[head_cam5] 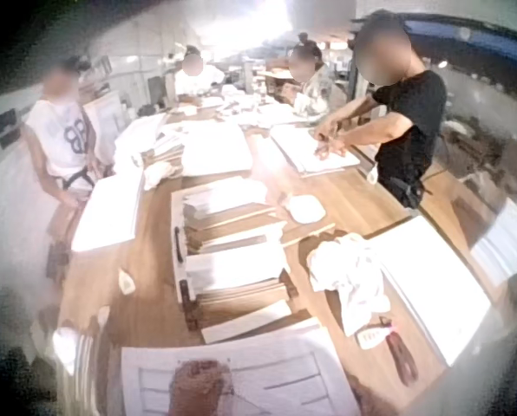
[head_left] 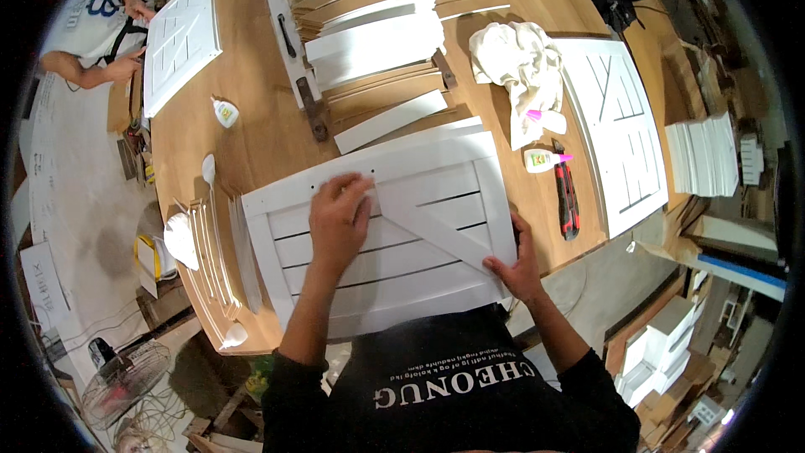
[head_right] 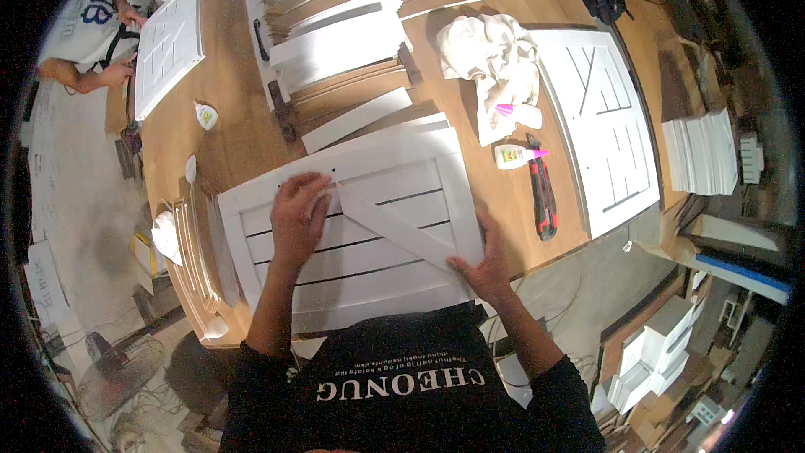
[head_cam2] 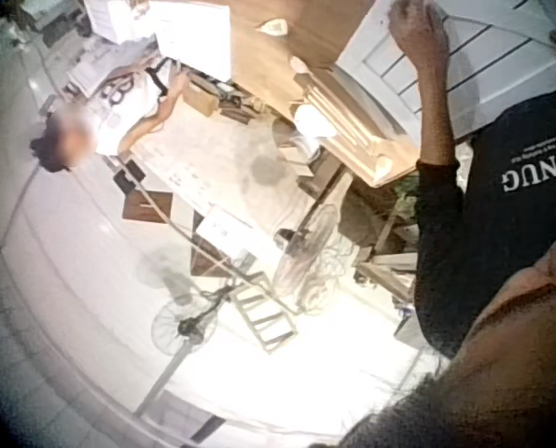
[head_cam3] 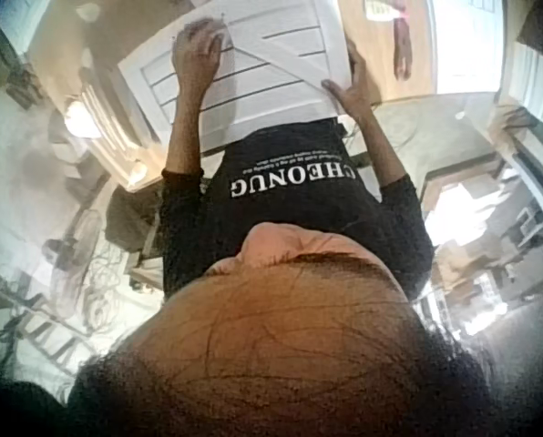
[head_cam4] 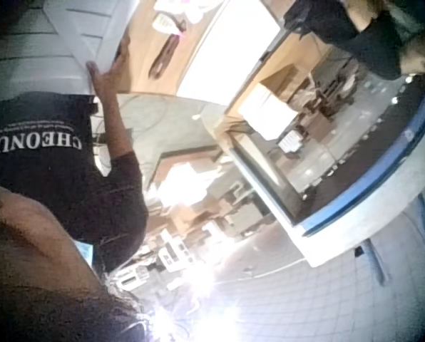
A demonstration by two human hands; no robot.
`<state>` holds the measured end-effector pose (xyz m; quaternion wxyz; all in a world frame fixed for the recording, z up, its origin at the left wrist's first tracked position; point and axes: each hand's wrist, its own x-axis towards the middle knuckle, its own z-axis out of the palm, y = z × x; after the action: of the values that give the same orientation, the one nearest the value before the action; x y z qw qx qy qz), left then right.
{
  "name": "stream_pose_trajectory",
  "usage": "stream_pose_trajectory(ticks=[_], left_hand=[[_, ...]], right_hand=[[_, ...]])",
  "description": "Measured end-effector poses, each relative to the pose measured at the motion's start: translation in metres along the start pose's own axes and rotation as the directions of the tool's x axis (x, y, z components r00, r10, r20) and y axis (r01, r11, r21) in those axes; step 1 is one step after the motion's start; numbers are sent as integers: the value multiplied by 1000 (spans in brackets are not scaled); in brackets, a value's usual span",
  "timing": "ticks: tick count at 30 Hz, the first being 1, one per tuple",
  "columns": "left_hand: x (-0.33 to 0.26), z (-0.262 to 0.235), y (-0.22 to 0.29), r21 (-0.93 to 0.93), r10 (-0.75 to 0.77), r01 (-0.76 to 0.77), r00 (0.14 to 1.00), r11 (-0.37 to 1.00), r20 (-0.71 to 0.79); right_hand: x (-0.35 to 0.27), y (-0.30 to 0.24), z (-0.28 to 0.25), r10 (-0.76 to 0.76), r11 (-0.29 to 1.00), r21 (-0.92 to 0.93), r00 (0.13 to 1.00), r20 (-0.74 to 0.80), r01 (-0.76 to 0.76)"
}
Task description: The person applies glue to white strips, attaches them to a white panel to create a decorative pattern, and cleans the surface with a cloth.
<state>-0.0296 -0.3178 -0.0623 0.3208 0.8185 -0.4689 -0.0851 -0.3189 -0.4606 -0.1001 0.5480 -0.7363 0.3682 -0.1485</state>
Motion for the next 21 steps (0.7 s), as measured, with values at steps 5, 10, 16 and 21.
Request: stream_pose_trajectory(ticks=[5, 10, 16, 21], left_hand=[[28, -8, -27, -40, -5, 6, 1000, 999, 24], [30, -6, -42, -237, -51, 61, 998, 970, 45], [26, 5, -47, -288, -31, 11, 997, 958, -64], [26, 1, -43, -292, -38, 22, 998, 956, -49]], right_hand=[[5, -16, -5, -76, 992, -101, 997, -25, 73], [27, -75, 15, -262, 865, -444, 965, -3, 233], [60, -90, 76, -350, 645, -644, 908, 230, 411], [66, -86, 86, -364, 608, -694, 912, 189, 387]])
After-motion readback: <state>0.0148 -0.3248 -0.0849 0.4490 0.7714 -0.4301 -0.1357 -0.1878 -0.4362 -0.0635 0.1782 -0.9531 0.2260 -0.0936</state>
